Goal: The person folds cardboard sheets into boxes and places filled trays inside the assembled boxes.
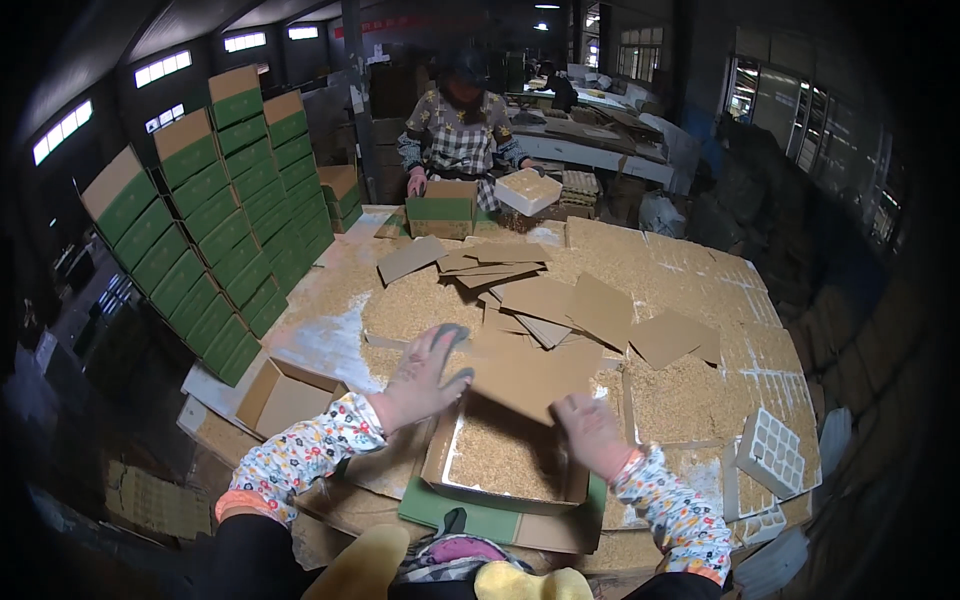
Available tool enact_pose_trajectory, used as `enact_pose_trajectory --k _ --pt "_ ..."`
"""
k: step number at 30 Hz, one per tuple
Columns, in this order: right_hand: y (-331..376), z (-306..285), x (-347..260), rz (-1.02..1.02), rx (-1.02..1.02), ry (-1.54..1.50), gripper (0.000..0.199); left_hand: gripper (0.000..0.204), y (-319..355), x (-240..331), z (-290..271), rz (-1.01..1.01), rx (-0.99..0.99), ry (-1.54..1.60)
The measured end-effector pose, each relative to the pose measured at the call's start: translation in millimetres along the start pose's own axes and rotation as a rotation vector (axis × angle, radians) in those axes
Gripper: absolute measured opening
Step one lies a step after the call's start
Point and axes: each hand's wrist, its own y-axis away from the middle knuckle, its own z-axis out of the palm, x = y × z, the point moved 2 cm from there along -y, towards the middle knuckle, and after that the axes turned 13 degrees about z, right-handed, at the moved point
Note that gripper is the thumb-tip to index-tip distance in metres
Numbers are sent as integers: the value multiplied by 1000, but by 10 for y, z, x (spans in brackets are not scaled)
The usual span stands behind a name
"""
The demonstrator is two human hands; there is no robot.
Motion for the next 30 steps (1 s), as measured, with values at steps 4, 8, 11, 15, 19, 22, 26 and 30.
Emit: enact_pose_trajectory --k 4,8,11,15,19,22,26,30 --pt "496 707 -423 -147 -561 133 34 80 45 432 456 415 -901 -210" --pt "217 505 -315 172 -863 -657 73 67 472 166 1124 391 -1083 -310" --pt "220 817 -449 506 -450 -223 98 60 368 275 1391 274 -1071 -318" --pt "224 906 -34 389 -862 -843 74 51 292 50 1465 278 -989 89" --pt "634 538 939 586 -25 -861 46 49 364 -491 591 64 -39 28" --pt "885 1013 1213 1024 -531 -1429 59 67 836 -728 1154 -986 179 1053" --pt "607 1939 771 804 -854 -572 72 73 1321 -442 2119 -729 -40 667" --pt "550 1722 493 832 -394 -1484 55 78 1207 -790 1925 -716 -12 842"
